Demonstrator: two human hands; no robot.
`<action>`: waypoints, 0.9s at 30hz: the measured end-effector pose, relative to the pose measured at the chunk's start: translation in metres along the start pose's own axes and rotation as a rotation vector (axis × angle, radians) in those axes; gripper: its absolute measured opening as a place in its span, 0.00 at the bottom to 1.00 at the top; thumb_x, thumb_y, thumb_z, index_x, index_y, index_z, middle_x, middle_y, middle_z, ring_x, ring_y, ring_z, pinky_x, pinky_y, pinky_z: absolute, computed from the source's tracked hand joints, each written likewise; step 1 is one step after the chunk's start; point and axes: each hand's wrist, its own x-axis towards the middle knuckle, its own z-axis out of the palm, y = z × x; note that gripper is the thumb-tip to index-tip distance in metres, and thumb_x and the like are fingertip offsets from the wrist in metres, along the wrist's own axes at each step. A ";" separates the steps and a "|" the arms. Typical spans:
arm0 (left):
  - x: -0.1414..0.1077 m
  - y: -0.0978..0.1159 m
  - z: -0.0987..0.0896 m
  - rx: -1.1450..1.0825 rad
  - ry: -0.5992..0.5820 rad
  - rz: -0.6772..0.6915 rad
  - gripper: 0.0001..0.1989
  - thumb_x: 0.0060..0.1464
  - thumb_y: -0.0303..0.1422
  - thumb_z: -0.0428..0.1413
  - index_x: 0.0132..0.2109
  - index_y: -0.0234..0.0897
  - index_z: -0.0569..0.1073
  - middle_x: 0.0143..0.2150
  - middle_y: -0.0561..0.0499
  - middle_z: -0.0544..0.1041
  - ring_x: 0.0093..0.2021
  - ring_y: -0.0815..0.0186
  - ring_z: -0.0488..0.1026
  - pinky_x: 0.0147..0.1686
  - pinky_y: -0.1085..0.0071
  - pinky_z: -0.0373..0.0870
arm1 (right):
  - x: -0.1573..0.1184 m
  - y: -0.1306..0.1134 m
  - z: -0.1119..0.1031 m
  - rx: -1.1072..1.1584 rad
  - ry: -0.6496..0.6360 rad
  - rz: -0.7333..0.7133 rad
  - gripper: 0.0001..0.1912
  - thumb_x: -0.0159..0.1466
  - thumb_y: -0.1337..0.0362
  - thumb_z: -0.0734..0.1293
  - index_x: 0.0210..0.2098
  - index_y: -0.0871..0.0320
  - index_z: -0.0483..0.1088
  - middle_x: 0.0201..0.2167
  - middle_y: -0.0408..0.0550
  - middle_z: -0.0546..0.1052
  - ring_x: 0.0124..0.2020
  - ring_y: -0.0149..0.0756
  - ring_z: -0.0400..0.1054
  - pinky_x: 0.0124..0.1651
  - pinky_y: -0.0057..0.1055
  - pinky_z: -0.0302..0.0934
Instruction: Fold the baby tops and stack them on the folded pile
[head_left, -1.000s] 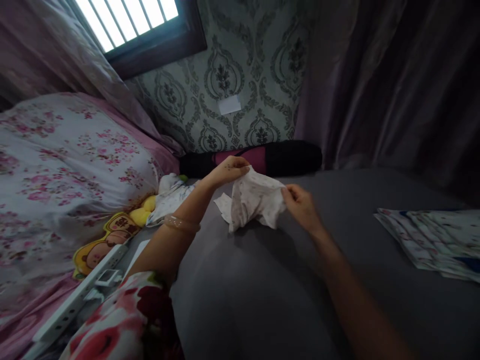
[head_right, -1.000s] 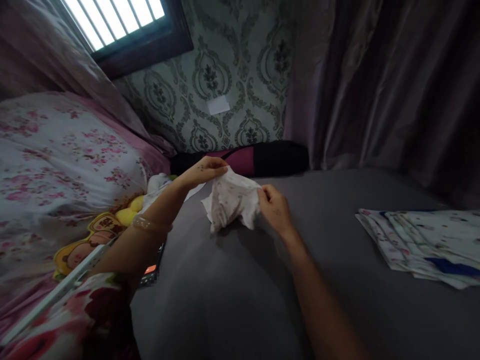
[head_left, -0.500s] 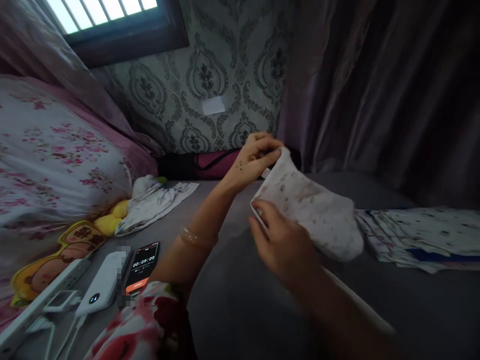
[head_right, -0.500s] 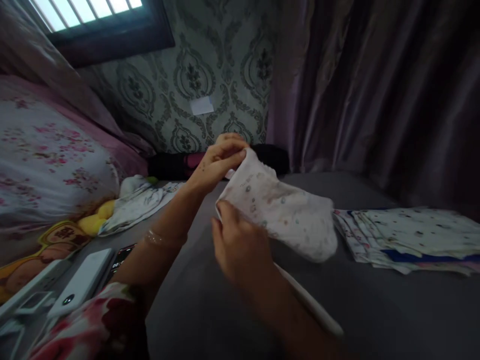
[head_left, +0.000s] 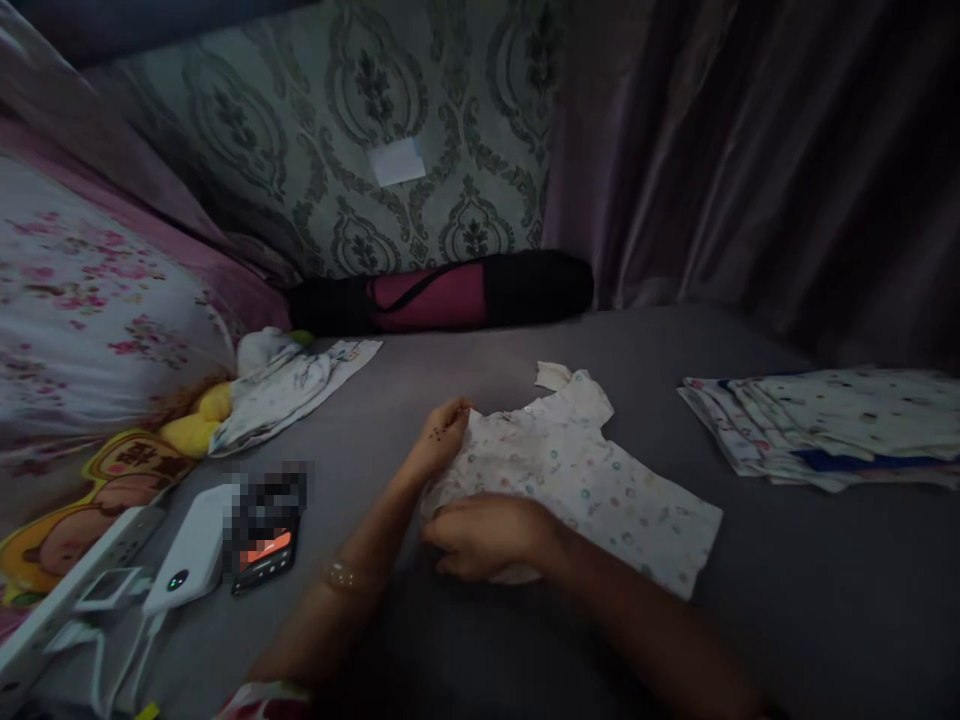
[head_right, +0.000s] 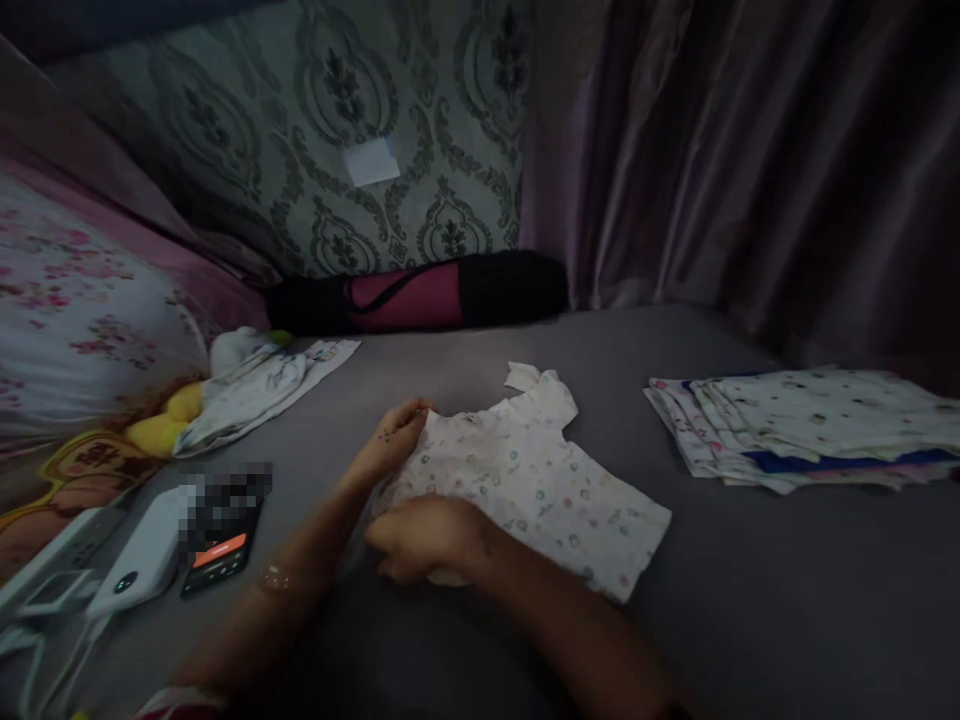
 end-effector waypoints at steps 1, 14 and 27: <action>-0.006 -0.003 0.002 0.029 0.043 0.029 0.12 0.56 0.33 0.45 0.39 0.35 0.71 0.26 0.55 0.67 0.27 0.70 0.62 0.28 0.75 0.59 | -0.004 0.006 -0.011 0.033 -0.070 -0.010 0.02 0.57 0.67 0.68 0.29 0.56 0.73 0.28 0.42 0.78 0.26 0.32 0.68 0.26 0.26 0.56; -0.066 -0.003 0.028 0.133 -0.009 0.086 0.19 0.58 0.45 0.52 0.52 0.41 0.66 0.34 0.54 0.72 0.28 0.70 0.66 0.29 0.73 0.61 | -0.049 0.155 -0.034 0.005 0.566 0.507 0.15 0.66 0.69 0.58 0.46 0.58 0.74 0.45 0.51 0.78 0.48 0.39 0.69 0.52 0.34 0.60; -0.068 -0.009 0.020 0.154 -0.141 0.041 0.18 0.56 0.36 0.53 0.53 0.41 0.65 0.40 0.50 0.76 0.33 0.67 0.69 0.34 0.70 0.63 | -0.033 0.151 -0.013 -0.123 0.298 0.375 0.23 0.61 0.74 0.58 0.53 0.54 0.71 0.50 0.52 0.74 0.55 0.42 0.62 0.62 0.47 0.46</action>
